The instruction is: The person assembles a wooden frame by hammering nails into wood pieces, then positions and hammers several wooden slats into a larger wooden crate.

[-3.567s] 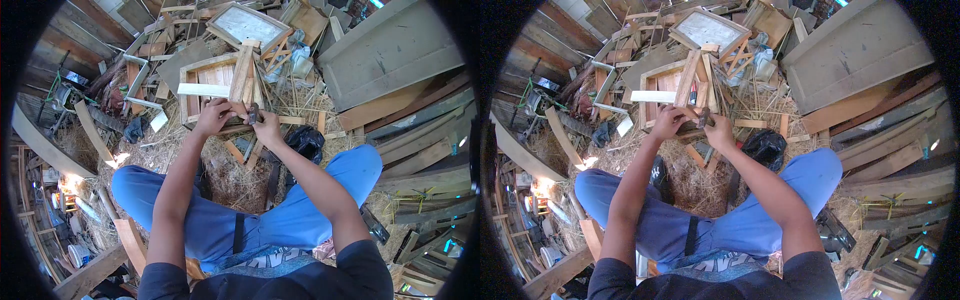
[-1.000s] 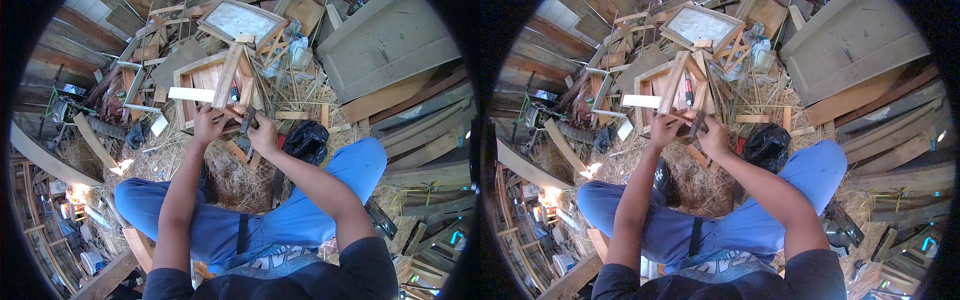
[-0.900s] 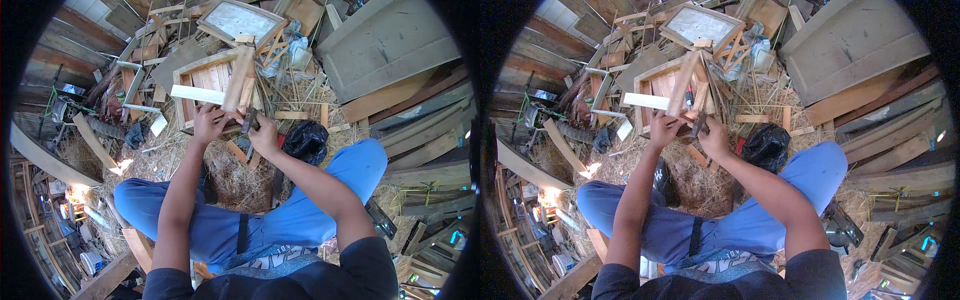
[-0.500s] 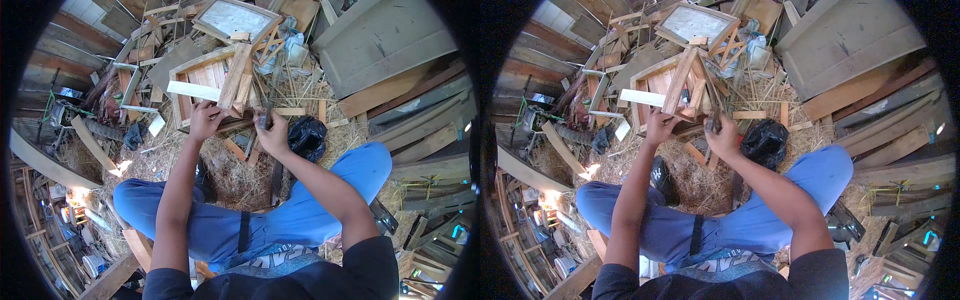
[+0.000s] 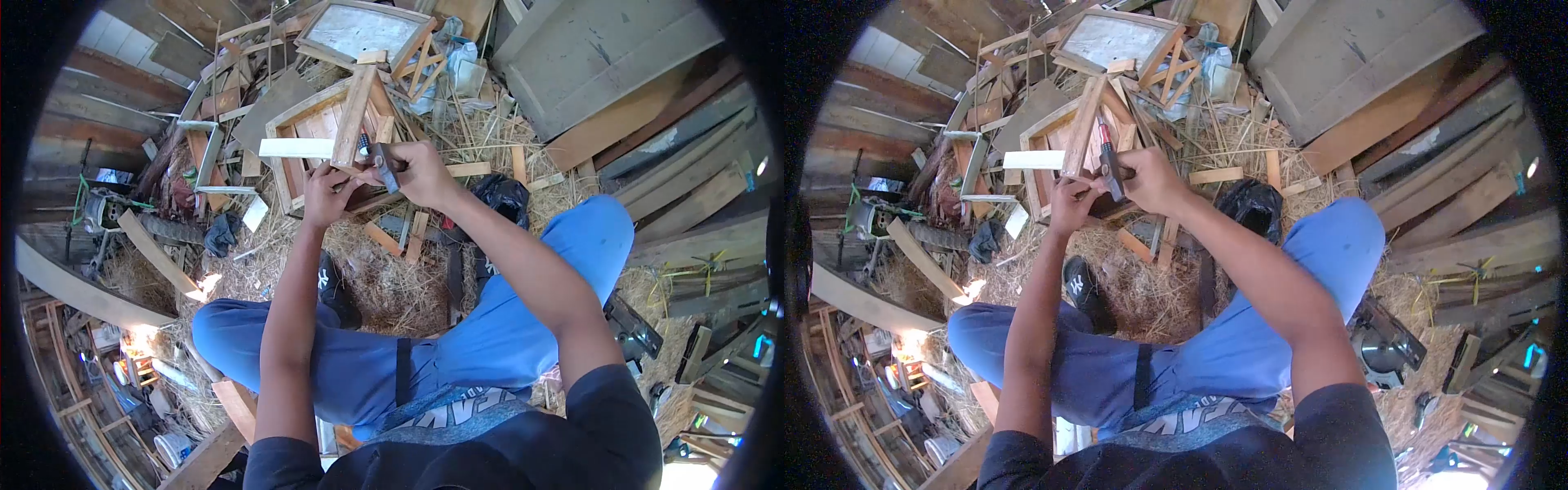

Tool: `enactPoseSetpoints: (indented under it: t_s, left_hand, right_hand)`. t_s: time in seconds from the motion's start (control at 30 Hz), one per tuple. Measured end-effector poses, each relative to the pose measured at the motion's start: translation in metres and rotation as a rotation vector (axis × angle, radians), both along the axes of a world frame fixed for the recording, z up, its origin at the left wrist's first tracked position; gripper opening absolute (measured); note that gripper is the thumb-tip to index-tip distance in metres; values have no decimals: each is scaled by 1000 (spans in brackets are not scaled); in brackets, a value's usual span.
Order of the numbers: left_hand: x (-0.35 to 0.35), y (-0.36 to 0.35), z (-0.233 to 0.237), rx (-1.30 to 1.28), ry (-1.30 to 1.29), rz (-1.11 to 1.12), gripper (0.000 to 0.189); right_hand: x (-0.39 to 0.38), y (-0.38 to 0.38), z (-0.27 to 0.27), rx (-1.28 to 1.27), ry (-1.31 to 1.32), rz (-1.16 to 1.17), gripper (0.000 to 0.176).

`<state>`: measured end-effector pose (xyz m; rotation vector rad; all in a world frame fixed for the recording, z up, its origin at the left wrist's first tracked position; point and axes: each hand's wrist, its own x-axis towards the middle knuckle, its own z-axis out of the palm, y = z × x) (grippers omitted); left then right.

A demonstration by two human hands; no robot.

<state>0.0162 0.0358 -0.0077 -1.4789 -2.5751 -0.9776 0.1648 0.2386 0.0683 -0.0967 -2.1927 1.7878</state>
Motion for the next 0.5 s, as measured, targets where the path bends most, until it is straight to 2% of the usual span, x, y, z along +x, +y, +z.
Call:
enactPoseSetpoints:
  t_s: [0.03,0.13,0.27,0.33,0.47,0.5]
  left_hand:
    - [-1,1,-1,36,-19,-8,22]
    - [-3,-1,-4,23,-73,2,22]
    - [-9,-2,-6,6,-140,1,21]
    - [-12,-2,-5,-52,-198,7,19]
    - [-12,-1,-2,-33,-152,-39,18]
    - [-13,-1,-4,-69,-55,-34,17]
  right_hand:
    - [-4,0,-3,40,141,-18,24]
    - [-6,5,0,161,181,2,27]
    - [-6,12,-9,272,89,31,15]
    - [-3,11,-4,215,112,22,13]
    - [-3,12,-6,258,110,33,12]
    - [-3,12,-6,237,107,37,12]
